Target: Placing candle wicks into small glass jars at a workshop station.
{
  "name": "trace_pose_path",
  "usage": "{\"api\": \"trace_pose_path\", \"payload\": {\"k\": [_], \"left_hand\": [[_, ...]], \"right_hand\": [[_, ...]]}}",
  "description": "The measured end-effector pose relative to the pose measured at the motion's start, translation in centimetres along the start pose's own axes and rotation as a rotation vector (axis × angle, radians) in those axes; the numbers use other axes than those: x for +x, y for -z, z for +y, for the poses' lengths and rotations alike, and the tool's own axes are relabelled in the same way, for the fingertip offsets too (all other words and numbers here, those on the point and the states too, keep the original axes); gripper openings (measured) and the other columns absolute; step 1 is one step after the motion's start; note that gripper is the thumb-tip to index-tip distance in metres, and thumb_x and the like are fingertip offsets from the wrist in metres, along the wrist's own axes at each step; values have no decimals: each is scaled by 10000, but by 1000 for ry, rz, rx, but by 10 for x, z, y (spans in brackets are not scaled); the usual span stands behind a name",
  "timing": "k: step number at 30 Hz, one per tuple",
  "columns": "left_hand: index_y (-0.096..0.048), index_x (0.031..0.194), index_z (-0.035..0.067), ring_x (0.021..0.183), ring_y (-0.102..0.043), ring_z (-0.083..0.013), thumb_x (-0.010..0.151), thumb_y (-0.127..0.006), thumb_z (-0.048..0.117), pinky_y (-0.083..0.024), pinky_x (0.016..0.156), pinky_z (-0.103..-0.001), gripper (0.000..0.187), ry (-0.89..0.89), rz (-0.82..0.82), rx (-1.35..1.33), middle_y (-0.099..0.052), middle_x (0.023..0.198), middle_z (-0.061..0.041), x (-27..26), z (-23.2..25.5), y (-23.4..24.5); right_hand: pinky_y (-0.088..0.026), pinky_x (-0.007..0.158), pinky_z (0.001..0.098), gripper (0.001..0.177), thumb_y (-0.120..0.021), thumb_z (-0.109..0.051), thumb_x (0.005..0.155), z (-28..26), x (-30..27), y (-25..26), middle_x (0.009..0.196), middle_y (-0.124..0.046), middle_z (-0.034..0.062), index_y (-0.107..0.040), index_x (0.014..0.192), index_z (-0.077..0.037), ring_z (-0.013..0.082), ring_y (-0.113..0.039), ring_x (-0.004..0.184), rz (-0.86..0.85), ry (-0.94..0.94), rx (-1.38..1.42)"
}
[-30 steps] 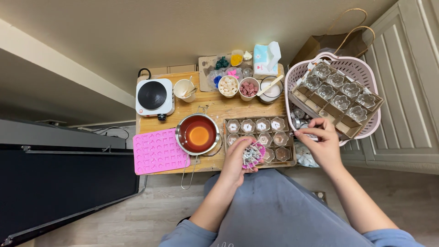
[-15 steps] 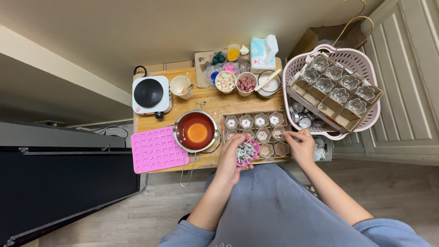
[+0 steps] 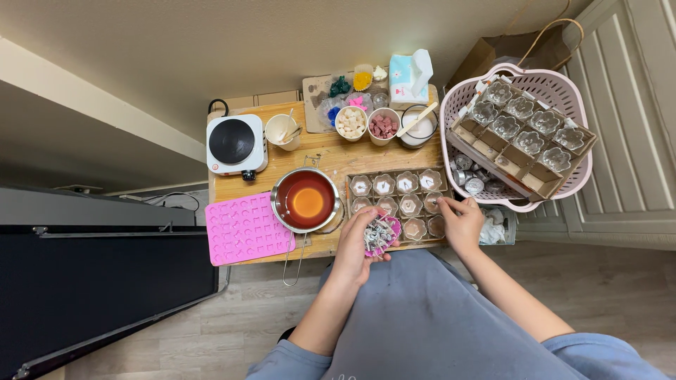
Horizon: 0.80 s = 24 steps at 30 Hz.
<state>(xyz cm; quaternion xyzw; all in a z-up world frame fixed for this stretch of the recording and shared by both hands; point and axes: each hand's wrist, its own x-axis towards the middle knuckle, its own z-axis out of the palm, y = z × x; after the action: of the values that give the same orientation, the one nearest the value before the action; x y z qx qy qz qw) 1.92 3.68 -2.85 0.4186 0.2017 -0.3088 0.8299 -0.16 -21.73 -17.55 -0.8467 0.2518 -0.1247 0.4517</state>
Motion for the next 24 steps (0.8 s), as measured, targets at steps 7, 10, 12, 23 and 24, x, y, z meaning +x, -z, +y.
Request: {"api": "trace_pose_path", "payload": {"k": [7,10,12,23,24], "left_hand": [[-634,1128,103,676,-731,-210,981,-585,343,-523,442,-308,286,2,-27,7,-718,865,-106,1,7,4],[-639,1129,106,676,-734,-207,979,-580,342,-531,444,-303,286,23,-31,6,-722,869,-104,4,11,8],[-639,1121,100,675,-733,-210,976,-579,331,-533,435,-306,279,26,-31,10,-724,874,-105,6,13,11],[-643,1128,88,668,-732,-216,980,-566,341,-530,431,-302,303,51,-57,41,-715,875,-105,8,28,18],[-642,1128,91,669,-733,-217,977,-565,342,-530,431,-302,302,61,-52,40,-714,878,-104,8,29,19]], "right_hand": [[-296,970,361,197,-849,-374,871,33,-9,-20,1001,-464,36,-863,987,-216,241,-393,1048,163,-39,-211],[-308,1009,364,212,-832,-406,883,44,-7,-25,1087,-471,14,-845,996,-226,243,-382,1122,188,-35,-134],[-313,1041,385,225,-829,-426,869,44,-6,-28,1145,-469,24,-838,986,-234,254,-379,1142,194,-60,-98],[-268,1065,488,202,-823,-415,877,28,-9,-31,1243,-472,46,-844,972,-237,293,-379,1203,179,-116,-206],[-265,1064,489,196,-821,-408,880,28,-10,-31,1245,-472,48,-845,973,-237,295,-380,1204,175,-117,-208]]}}
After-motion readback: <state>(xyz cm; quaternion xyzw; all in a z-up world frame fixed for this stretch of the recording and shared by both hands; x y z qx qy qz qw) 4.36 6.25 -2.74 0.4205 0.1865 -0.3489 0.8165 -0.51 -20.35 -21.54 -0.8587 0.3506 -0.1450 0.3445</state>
